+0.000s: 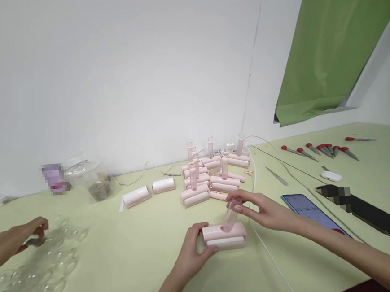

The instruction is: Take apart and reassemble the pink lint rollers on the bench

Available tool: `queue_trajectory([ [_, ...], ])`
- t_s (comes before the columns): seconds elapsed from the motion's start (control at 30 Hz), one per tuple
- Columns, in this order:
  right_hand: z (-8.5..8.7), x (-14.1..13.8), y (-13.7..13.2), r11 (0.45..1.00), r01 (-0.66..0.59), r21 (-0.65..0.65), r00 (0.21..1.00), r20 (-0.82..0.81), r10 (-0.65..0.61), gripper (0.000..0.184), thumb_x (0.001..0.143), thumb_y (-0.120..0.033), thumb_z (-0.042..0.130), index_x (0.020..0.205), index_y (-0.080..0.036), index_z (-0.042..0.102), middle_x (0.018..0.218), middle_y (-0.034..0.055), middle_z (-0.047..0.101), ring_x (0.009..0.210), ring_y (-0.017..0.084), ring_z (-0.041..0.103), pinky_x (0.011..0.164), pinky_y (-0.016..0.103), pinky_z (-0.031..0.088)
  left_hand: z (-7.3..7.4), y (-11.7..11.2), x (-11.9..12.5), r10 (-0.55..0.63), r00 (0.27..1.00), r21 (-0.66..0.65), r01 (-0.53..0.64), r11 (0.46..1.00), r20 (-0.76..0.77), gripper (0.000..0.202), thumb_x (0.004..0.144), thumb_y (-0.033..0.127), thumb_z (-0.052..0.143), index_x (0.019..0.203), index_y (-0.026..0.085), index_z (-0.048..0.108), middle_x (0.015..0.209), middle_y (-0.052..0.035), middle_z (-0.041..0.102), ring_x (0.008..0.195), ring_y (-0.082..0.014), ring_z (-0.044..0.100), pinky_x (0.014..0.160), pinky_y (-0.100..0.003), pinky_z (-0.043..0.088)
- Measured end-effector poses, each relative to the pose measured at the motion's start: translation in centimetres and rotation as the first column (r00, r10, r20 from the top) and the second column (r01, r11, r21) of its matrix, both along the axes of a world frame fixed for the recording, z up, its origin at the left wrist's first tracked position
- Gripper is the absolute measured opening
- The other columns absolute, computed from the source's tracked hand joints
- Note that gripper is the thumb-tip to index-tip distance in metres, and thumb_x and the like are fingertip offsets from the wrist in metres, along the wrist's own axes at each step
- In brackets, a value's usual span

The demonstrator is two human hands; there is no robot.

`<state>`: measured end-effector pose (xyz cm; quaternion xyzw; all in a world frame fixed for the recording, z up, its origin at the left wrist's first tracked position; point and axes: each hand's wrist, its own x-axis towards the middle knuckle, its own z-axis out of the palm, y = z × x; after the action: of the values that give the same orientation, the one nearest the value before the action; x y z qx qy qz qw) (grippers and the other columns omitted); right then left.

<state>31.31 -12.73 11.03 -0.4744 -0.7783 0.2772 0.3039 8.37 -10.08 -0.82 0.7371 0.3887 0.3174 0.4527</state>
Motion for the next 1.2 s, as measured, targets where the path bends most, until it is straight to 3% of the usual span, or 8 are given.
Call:
queue_trajectory([
  [0.43,1.5,-1.3,0.6,0.99,-0.132,0.052,0.975,0.185,0.12,0.026,0.088,-0.036,0.037,0.106,-0.021,0.049,0.091,0.0052,0.059,0.083,0.018,0.055,0.072,0.03,0.044,0.2,0.0,0.0,-0.015,1.0,0.057,0.015,0.998,-0.01,0.043,0.071,0.028,0.062,0.11,0.022,0.047,0.11,-0.0051,0.051,0.103,-0.0216,0.047,0.09,-0.033,0.037],
  [0.67,3.2,-1.8,2.1,0.987,-0.161,0.01,0.906,0.398,0.144,0.02,0.086,-0.035,0.041,0.095,-0.02,0.051,0.083,0.0041,0.061,0.068,0.016,0.054,0.055,0.025,0.039,0.8,-0.2,0.0,-0.01,0.999,0.047,0.012,0.999,-0.043,0.037,0.065,0.025,0.065,0.099,0.021,0.052,0.101,-0.0037,0.055,0.096,-0.0213,0.05,0.085,-0.033,0.04],
  [0.77,2.9,-2.3,1.8,0.989,-0.145,0.014,0.891,0.437,0.125,0.016,0.084,-0.033,0.044,0.091,-0.02,0.05,0.073,0.0018,0.06,0.059,0.014,0.052,0.05,0.022,0.035,0.7,-0.3,-0.1,-0.006,0.997,0.08,0.012,0.997,-0.075,0.041,0.063,0.024,0.067,0.101,0.021,0.051,0.101,-0.0031,0.054,0.095,-0.0205,0.05,0.084,-0.032,0.04],
  [0.87,2.1,-3.2,1.1,0.989,-0.129,0.066,0.88,0.468,0.083,0.013,0.079,-0.031,0.049,0.074,-0.02,0.045,0.058,-0.0025,0.054,0.05,0.012,0.047,0.045,0.021,0.028,0.6,-0.3,-0.1,-0.016,0.995,0.145,0.031,0.989,-0.102,0.043,0.065,0.026,0.067,0.105,0.022,0.05,0.101,-0.0033,0.053,0.095,-0.0202,0.049,0.083,-0.032,0.04],
  [1.07,1.5,-4.2,1.4,0.998,-0.049,0.046,0.909,0.416,0.025,0.022,0.073,-0.024,0.051,0.063,-0.021,0.032,0.05,-0.0066,0.042,0.045,0.008,0.037,0.042,0.019,0.023,1.0,-0.3,0.0,-0.036,0.992,0.145,0.054,0.988,-0.122,0.038,0.067,0.029,0.065,0.102,0.022,0.052,0.096,-0.0037,0.052,0.093,-0.0209,0.048,0.082,-0.033,0.04],
  [1.13,1.6,-4.0,1.5,0.999,-0.042,0.032,0.934,0.355,0.028,0.022,0.073,-0.026,0.053,0.064,-0.021,0.034,0.052,-0.0059,0.045,0.047,0.009,0.04,0.042,0.019,0.025,1.2,-0.5,-0.1,-0.042,0.993,0.125,0.056,0.991,-0.112,0.037,0.067,0.027,0.064,0.101,0.022,0.052,0.097,-0.0033,0.052,0.094,-0.021,0.048,0.083,-0.033,0.04],
  [1.2,1.5,-3.2,1.6,0.995,-0.076,-0.072,0.967,0.236,0.091,0.017,0.071,-0.028,0.057,0.071,-0.021,0.042,0.061,-0.0036,0.055,0.055,0.011,0.049,0.046,0.019,0.032,1.3,-0.7,-0.5,-0.046,0.993,0.104,0.057,0.993,-0.105,0.036,0.068,0.025,0.063,0.101,0.022,0.051,0.098,-0.0032,0.052,0.095,-0.0208,0.048,0.084,-0.032,0.039],
])
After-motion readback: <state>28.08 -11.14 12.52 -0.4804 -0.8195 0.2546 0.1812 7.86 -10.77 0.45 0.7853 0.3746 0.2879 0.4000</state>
